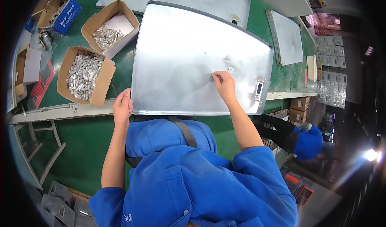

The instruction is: Attach small plastic components into holes on metal panels and stack the finished panels.

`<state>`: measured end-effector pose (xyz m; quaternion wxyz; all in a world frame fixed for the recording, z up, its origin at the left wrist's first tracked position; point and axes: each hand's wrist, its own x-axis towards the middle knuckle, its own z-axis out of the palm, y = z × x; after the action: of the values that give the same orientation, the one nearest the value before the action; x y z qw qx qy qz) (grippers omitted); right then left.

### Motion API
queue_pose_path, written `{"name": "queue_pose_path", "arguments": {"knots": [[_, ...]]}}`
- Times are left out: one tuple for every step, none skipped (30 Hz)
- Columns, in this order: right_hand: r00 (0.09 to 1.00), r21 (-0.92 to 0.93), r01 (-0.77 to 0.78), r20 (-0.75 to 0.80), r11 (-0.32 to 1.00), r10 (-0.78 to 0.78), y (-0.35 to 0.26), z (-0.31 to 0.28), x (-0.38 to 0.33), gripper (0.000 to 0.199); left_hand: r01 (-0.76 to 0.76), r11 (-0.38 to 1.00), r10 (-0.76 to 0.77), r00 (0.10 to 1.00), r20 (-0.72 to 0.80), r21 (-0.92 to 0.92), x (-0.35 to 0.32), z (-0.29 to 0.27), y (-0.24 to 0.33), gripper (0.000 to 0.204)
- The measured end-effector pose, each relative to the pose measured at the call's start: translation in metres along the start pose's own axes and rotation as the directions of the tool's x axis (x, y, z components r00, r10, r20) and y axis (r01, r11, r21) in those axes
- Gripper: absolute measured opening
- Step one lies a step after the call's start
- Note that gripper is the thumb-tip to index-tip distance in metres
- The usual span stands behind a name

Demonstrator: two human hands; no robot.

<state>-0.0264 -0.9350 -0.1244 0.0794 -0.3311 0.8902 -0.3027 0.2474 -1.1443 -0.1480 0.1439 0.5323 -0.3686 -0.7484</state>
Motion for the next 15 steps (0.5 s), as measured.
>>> {"name": "queue_pose_path", "arguments": {"knots": [[1.000,0.000,0.012,0.009,1.000,-0.012,-0.0021,0.0014,0.0003,0.008,-0.006,1.000,0.006,1.000,-0.007,0.000,0.0001,-0.0001,0.0002,0.028],[1.000,-0.016,0.017,0.017,1.000,-0.017,-0.0040,0.0016,0.0003,0.008,-0.008,1.000,0.008,1.000,-0.004,-0.005,-0.0001,0.0000,-0.0004,0.028],[0.999,-0.031,0.023,0.026,0.999,-0.022,-0.0060,0.0019,0.0004,0.008,-0.011,1.000,0.011,1.000,-0.002,-0.011,-0.0002,-0.0001,-0.0010,0.028],[0.999,-0.047,0.028,0.034,0.999,-0.027,-0.0071,0.0026,0.0003,0.007,-0.013,1.000,0.013,1.000,0.000,-0.017,-0.0004,-0.0005,-0.0015,0.028],[0.998,-0.082,0.052,0.035,0.995,-0.049,-0.0070,0.0021,0.0000,0.006,-0.017,1.000,0.017,1.000,-0.001,-0.020,-0.0008,0.0002,-0.0016,0.028],[0.997,-0.117,0.075,0.036,0.990,-0.071,-0.0065,0.0016,0.0000,0.006,-0.020,1.000,0.020,1.000,-0.002,-0.023,-0.0014,0.0011,-0.0012,0.028],[0.995,-0.152,0.098,0.038,0.983,-0.093,-0.0060,0.0019,-0.0001,0.005,-0.023,0.999,0.023,1.000,-0.002,-0.026,-0.0017,0.0014,-0.0009,0.028],[0.994,-0.170,0.104,0.042,0.980,-0.099,-0.0057,0.0028,0.0005,0.006,-0.019,1.000,0.019,1.000,0.000,-0.019,-0.0019,0.0015,-0.0008,0.029],[0.994,-0.189,0.111,0.046,0.976,-0.104,-0.0056,0.0043,0.0012,0.006,-0.015,1.000,0.015,1.000,0.003,-0.012,-0.0019,0.0014,-0.0008,0.030],[0.993,-0.207,0.117,0.050,0.971,-0.109,-0.0055,0.0054,0.0012,0.007,-0.011,1.000,0.011,1.000,0.006,-0.004,-0.0018,0.0013,-0.0011,0.031],[0.994,-0.227,0.105,0.051,0.968,-0.096,-0.0061,0.0067,0.0018,0.008,-0.014,1.000,0.014,1.000,0.004,-0.016,-0.0016,0.0009,-0.0013,0.030],[0.995,-0.247,0.093,0.052,0.965,-0.082,-0.0067,0.0080,0.0023,0.008,-0.018,0.999,0.018,1.000,0.002,-0.028,-0.0014,0.0006,-0.0017,0.029],[0.996,-0.267,0.081,0.053,0.960,-0.069,-0.0073,0.0093,0.0029,0.009,-0.022,0.999,0.022,1.000,0.000,-0.039,-0.0011,0.0006,-0.0017,0.029],[0.996,-0.273,0.084,0.064,0.958,-0.069,-0.0071,0.0104,0.0031,0.009,-0.019,0.999,0.019,1.000,-0.002,-0.040,-0.0015,0.0004,-0.0017,0.029],[0.995,-0.280,0.088,0.076,0.956,-0.069,-0.0064,0.0102,0.0037,0.009,-0.016,0.999,0.016,1.000,-0.004,-0.040,-0.0021,0.0007,-0.0007,0.029]]}}
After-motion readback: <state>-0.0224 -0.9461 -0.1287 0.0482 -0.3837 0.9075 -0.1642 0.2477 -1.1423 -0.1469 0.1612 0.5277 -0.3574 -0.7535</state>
